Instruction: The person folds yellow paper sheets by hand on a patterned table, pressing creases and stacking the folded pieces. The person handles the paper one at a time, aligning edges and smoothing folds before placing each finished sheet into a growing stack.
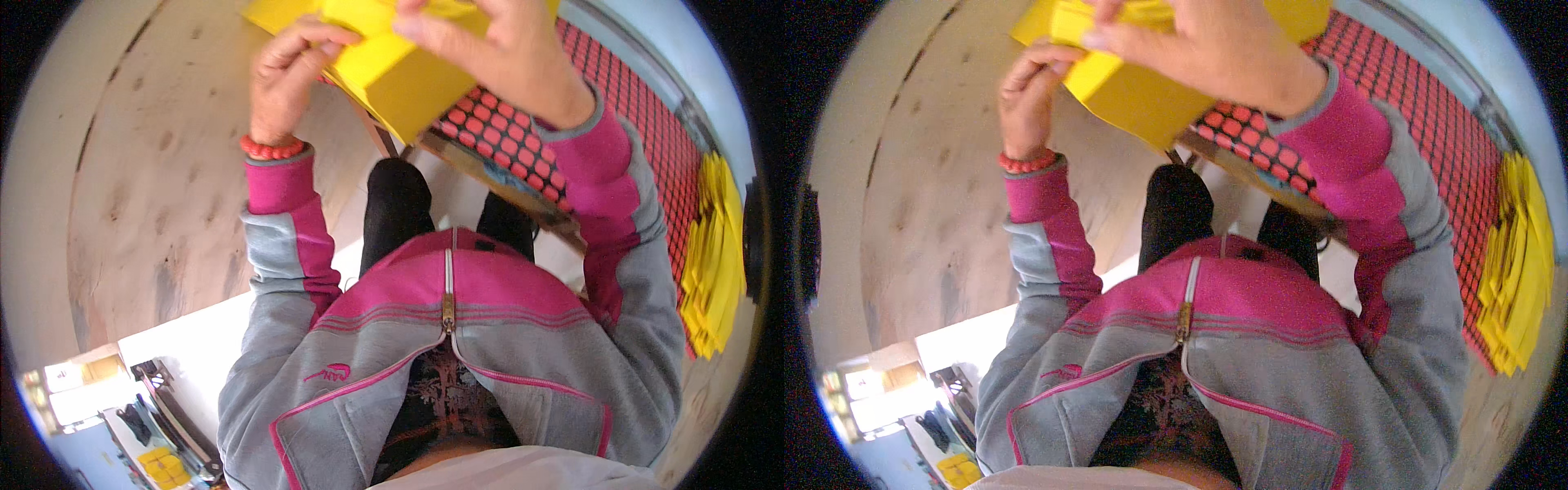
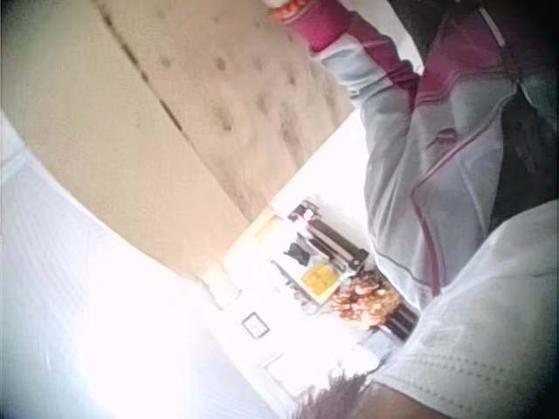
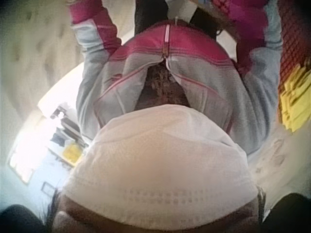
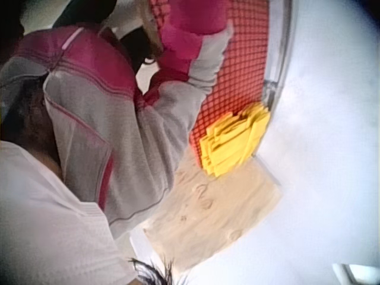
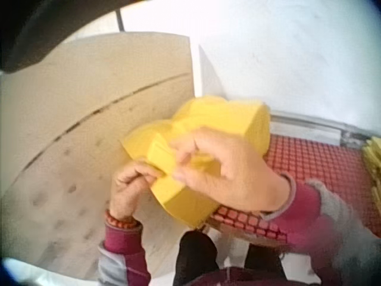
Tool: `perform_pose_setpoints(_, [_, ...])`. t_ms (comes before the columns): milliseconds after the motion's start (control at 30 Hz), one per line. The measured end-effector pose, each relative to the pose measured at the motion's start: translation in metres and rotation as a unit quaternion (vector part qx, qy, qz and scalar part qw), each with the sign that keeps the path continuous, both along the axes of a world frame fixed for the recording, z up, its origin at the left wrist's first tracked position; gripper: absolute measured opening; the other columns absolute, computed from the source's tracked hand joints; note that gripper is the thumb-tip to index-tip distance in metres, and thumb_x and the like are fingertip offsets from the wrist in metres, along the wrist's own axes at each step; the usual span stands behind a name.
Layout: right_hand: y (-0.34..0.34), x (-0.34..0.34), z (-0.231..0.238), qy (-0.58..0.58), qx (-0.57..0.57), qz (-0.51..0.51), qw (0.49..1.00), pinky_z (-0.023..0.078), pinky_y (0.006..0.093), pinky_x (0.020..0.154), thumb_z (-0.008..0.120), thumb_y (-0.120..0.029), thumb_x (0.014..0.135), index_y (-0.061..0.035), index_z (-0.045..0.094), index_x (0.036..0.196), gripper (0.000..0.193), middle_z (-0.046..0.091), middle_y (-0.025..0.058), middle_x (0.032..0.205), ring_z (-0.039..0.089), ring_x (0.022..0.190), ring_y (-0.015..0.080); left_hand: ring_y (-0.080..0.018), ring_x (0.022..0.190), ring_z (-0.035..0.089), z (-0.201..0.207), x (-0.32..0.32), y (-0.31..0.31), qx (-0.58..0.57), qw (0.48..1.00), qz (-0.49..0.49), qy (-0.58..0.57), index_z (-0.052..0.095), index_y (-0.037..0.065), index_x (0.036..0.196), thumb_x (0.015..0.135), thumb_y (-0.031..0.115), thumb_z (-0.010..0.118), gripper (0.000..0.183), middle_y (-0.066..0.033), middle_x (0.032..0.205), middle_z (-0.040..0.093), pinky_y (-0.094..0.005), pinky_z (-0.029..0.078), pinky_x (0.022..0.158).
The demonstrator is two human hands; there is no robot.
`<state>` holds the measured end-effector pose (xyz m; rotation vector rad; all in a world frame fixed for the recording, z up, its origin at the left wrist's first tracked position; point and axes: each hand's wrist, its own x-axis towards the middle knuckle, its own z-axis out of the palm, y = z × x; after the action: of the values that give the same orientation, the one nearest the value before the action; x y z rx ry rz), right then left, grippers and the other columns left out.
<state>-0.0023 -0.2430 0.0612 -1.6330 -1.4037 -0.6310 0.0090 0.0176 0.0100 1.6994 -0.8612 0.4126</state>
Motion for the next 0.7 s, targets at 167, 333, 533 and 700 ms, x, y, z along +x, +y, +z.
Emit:
perform_pose_setpoints(167, [-0.018, -0.058, -0.021, 0.106, 0.003, 0.004, 0.994, 0.053, 0.0334, 0.085, 0.071, -0.012, 0.088, -0.0031, 0.066, 0.097, 0.014, 0.068, 0.0124, 0.101, 0.068, 0.096, 0.0235, -0.0181, 0.107, 0.063, -0.011, 0.016, 0.020, -0.050, 0.998, 0.006, 0.021, 0.070, -0.004, 0.107, 0.093, -0.003, 0.053, 0.022, -0.0096, 0.111, 0.070, -0.0299, 0.045, 0.099])
perform_pose_setpoints(333, [-0.017, -0.117, -0.120, 0.244, -0.164, 0.006, 0.956, 0.051, 0.0418, 0.072, 0.061, -0.023, 0.093, -0.0084, 0.061, 0.099, 0.016, 0.062, 0.0121, 0.091, 0.064, 0.082, 0.0316, -0.0161, 0.109, 0.063, -0.018, 0.023, 0.023, -0.023, 0.997, 0.049, -0.047, 0.071, -0.003, 0.111, 0.098, 0.001, 0.055, 0.021, -0.0099, 0.111, 0.072, -0.0278, 0.044, 0.100])
perform_pose_setpoints(533, [-0.071, -0.095, -0.252, 0.173, -0.252, -0.416, 0.856, 0.051, 0.0433, 0.088, 0.061, -0.021, 0.094, -0.0052, 0.063, 0.109, 0.022, 0.065, 0.0149, 0.112, 0.064, 0.102, 0.0334, -0.0162, 0.110, 0.063, -0.016, 0.022, 0.020, -0.045, 0.998, 0.036, -0.020, 0.070, -0.004, 0.111, 0.098, 0.001, 0.054, 0.021, -0.0109, 0.112, 0.071, -0.0274, 0.044, 0.100])
perform_pose_setpoints(700, [-0.098, -0.077, -0.301, 0.073, -0.242, -0.550, 0.796, 0.050, 0.0459, 0.086, 0.066, -0.022, 0.089, -0.0076, 0.068, 0.105, 0.022, 0.066, 0.0134, 0.107, 0.063, 0.103, 0.0326, -0.0157, 0.107, 0.062, -0.016, 0.019, 0.018, -0.033, 0.998, 0.050, -0.009, 0.070, -0.005, 0.110, 0.097, 0.000, 0.053, 0.022, -0.0103, 0.111, 0.071, -0.0265, 0.044, 0.098])
